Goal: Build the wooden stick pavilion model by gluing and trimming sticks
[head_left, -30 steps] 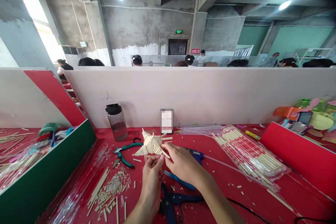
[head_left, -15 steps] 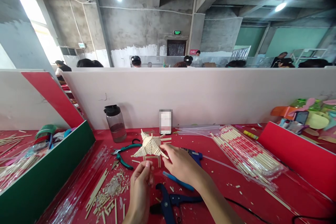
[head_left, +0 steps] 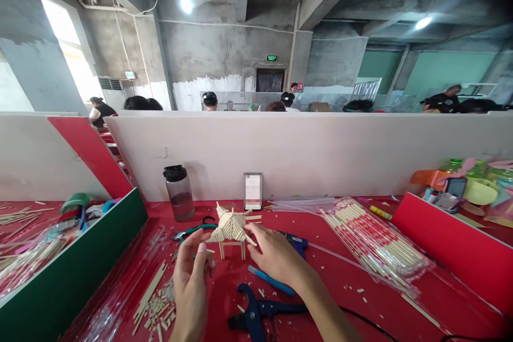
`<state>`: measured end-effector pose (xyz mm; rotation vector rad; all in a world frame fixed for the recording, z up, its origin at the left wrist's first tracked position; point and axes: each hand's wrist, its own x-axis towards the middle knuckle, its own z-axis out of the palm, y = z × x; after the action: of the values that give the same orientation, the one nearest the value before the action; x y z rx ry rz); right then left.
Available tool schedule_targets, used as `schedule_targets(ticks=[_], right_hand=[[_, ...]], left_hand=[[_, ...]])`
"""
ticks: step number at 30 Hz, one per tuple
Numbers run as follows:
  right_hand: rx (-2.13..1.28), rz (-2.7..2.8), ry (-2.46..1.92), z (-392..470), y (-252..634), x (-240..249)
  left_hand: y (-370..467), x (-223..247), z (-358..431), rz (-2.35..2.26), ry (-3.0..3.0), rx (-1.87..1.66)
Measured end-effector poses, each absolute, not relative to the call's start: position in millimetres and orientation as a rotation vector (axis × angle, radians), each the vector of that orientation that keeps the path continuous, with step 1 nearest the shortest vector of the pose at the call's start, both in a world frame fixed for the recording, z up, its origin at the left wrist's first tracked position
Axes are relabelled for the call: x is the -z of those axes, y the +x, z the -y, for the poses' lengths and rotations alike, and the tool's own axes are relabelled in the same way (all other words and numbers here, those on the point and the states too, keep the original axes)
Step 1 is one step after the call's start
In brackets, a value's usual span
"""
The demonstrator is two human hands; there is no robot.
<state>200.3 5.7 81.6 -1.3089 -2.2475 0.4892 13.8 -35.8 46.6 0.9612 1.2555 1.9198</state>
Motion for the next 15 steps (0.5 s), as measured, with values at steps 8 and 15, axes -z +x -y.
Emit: schedule_targets(ticks=[8,15], right_hand=[[-0.343,2.087,-1.235,-3.9,185.0,-58.9],[-0.153,2.004,-1.193,-8.5,173.6,-41.2]], left_hand=[[-16.0,-38.7,61.2,-1.277,1.099,-1.889],[-36.9,-21.5,61.8,-1.397,1.639,-1.645]])
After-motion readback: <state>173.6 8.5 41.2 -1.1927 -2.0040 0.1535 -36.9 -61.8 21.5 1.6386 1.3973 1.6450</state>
